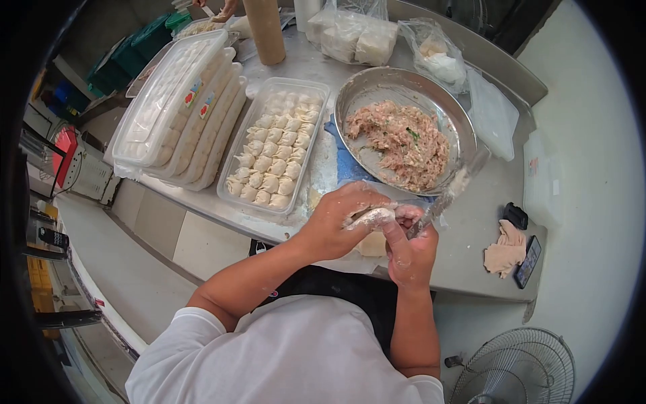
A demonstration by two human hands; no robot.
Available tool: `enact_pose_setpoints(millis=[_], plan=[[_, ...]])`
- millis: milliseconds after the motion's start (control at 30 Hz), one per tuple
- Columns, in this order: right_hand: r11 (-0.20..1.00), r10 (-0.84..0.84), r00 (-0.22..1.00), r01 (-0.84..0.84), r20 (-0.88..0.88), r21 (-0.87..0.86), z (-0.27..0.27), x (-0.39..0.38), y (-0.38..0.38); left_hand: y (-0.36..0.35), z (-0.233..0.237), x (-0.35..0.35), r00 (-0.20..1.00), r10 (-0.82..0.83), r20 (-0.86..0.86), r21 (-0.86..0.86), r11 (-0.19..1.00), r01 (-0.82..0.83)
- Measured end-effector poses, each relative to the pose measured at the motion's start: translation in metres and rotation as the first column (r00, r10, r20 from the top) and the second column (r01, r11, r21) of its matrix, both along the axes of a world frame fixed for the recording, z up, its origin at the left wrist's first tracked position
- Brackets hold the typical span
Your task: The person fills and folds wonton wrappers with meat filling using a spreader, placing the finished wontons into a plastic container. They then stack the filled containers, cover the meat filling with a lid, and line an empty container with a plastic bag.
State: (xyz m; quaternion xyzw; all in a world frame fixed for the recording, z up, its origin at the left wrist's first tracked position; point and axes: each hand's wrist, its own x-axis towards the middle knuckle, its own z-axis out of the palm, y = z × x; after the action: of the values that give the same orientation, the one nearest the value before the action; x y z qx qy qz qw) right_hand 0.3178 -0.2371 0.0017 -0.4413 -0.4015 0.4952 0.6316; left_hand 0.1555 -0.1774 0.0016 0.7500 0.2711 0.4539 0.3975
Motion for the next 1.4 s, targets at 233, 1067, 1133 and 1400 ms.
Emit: enact_pose_setpoints(millis=[233,1067,1133,1400], plan=[[0.998,0.059,0.998,-0.06,-0.037,-0.028,0.001,0.007,0.003,0.004,0.011,-0.02,0.979,-0.104,-0.173,0.206,0.968,0.139],[0.979,-0.204,0.313,0.057,0.927,0.196,0.031,0.102,-0.016,0.211,-0.01,-0.115,0.701,0.159,-0.696,0.201,0.979,-0.022],[0.982,-0.189,0.159,0.027,0.969,0.187,0.052,0.105,-0.011,0.208,-0.002,-0.112,0.623,0.099,-0.776,0.151,0.988,0.031],[0.991,-0.131,-0.528,-0.073,0.839,0.109,0.068,0.09,0.032,0.062,0.011,-0.022,0.909,0.162,-0.385,0.155,0.982,-0.11]])
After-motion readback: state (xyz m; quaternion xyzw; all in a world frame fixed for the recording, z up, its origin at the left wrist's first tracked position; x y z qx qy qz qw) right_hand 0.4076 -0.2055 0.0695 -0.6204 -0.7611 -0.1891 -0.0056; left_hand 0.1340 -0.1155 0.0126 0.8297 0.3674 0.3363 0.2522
